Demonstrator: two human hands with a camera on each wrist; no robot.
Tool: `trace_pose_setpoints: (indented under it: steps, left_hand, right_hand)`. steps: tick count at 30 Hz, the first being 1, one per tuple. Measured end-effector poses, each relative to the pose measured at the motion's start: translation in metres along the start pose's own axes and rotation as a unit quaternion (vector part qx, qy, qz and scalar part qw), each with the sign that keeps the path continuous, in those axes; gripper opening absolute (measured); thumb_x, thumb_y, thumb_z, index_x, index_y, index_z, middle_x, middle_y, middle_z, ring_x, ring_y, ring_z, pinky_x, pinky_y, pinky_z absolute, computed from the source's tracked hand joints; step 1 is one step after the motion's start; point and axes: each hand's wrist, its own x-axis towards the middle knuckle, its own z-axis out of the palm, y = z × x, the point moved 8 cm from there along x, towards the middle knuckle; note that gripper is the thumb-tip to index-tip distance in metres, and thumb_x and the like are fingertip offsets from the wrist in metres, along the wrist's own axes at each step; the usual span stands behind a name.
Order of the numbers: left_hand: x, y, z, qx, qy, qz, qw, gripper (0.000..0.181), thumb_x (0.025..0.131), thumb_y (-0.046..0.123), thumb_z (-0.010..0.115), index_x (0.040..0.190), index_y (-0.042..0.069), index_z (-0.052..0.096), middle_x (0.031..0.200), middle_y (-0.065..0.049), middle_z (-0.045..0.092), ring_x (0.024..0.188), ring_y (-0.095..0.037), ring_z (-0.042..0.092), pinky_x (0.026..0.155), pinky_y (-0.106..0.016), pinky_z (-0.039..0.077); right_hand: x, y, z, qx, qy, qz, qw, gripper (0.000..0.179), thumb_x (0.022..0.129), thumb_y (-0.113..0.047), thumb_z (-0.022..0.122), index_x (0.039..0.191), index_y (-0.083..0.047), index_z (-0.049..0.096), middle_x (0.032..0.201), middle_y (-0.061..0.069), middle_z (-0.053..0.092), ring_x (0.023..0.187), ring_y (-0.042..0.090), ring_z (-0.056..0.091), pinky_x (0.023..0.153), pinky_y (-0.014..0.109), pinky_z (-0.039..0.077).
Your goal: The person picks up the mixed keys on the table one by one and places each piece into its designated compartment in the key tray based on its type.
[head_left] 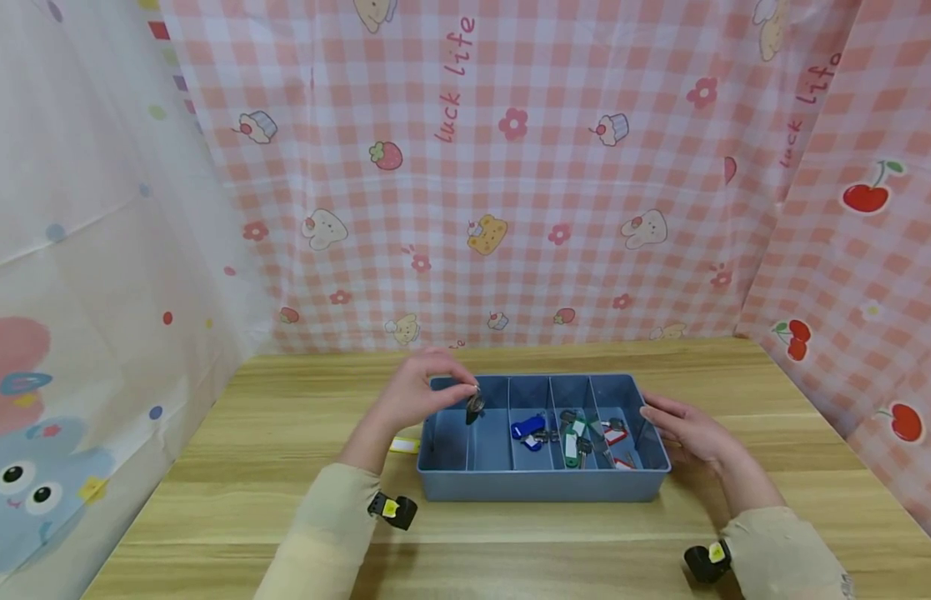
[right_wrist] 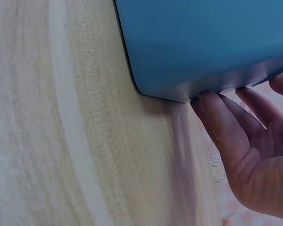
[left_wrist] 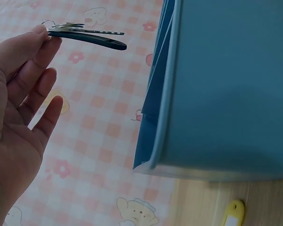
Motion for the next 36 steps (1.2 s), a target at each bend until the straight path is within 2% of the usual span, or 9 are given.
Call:
trace_pose_setpoints:
  steps: [4,9,13,16,20,22,28,36]
  left_hand:
    - [0.003,-0.001,0.004,0.001,-0.008,0.01,0.9999,0.005,0.086,0.009,0.078,0.091,0.01,0.078,0.088,0.007,0.073,0.091,-0.015,0.057,0.087,-0.038,0.048]
    - [0.006,-0.004,0.01,0.007,-0.025,0.009,0.9996,0.004,0.087,0.011,0.077,0.09,0.01,0.078,0.087,0.008,0.072,0.087,-0.013,0.054,0.081,-0.035,0.048]
    - [0.008,-0.004,0.015,0.008,-0.042,0.011,0.999,0.004,0.087,0.012,0.077,0.09,0.01,0.078,0.088,0.007,0.072,0.088,-0.015,0.054,0.092,-0.039,0.046]
    - [0.011,-0.005,0.018,0.012,-0.059,0.008,0.9982,0.004,0.088,0.013,0.076,0.09,0.01,0.078,0.089,0.006,0.073,0.089,-0.015,0.058,0.106,-0.044,0.039]
    - [0.016,-0.009,0.023,0.02,-0.084,-0.013,0.9962,0.004,0.089,0.015,0.076,0.091,0.012,0.078,0.09,0.007,0.073,0.092,-0.012,0.061,0.114,-0.045,0.028]
    - [0.018,-0.01,0.025,0.023,-0.095,-0.021,0.995,0.005,0.089,0.016,0.076,0.092,0.012,0.078,0.091,0.008,0.073,0.092,-0.011,0.062,0.116,-0.044,0.025]
    - [0.022,-0.011,0.031,0.024,-0.126,-0.019,0.9916,0.005,0.09,0.016,0.075,0.092,0.012,0.078,0.09,0.007,0.072,0.092,-0.009,0.065,0.118,-0.046,0.017]
    - [0.024,-0.017,0.039,0.033,-0.158,-0.048,0.9857,0.005,0.091,0.016,0.074,0.091,0.013,0.077,0.089,0.009,0.071,0.092,-0.009,0.063,0.119,-0.044,0.015]
  right_hand:
    - [0.001,0.001,-0.001,-0.003,0.002,0.001,1.0,0.07,0.104,-0.032,0.052,0.155,0.002,0.016,0.149,0.033,0.031,0.117,0.017,0.057,0.091,0.038,0.052]
    - [0.0,0.001,0.0,-0.01,0.003,0.004,0.9999,0.07,0.104,-0.033,0.051,0.155,0.002,0.016,0.15,0.032,0.029,0.123,0.023,0.053,0.094,0.041,0.051]
    - [0.0,0.001,-0.001,-0.015,0.001,0.006,0.9999,0.07,0.104,-0.033,0.051,0.155,0.002,0.016,0.15,0.033,0.029,0.124,0.025,0.052,0.095,0.042,0.05]
    - [0.0,0.001,-0.001,-0.016,0.002,0.007,0.9999,0.07,0.104,-0.033,0.051,0.155,0.002,0.016,0.15,0.033,0.029,0.124,0.025,0.053,0.095,0.043,0.05]
    - [0.0,0.001,-0.001,-0.017,0.002,0.005,0.9998,0.07,0.105,-0.032,0.051,0.155,0.003,0.016,0.15,0.033,0.03,0.124,0.025,0.052,0.094,0.042,0.051]
    - [0.0,0.001,-0.001,-0.017,0.002,0.005,0.9998,0.07,0.105,-0.032,0.051,0.155,0.003,0.016,0.15,0.033,0.031,0.124,0.024,0.053,0.093,0.041,0.051]
    - [0.0,0.0,0.0,-0.016,-0.004,-0.001,0.9999,0.071,0.105,-0.032,0.05,0.154,0.004,0.014,0.149,0.034,0.03,0.123,0.025,0.053,0.093,0.042,0.051]
    - [0.001,0.001,0.0,-0.016,-0.004,-0.001,0.9999,0.071,0.104,-0.032,0.051,0.154,0.004,0.014,0.149,0.034,0.03,0.122,0.024,0.054,0.092,0.041,0.052]
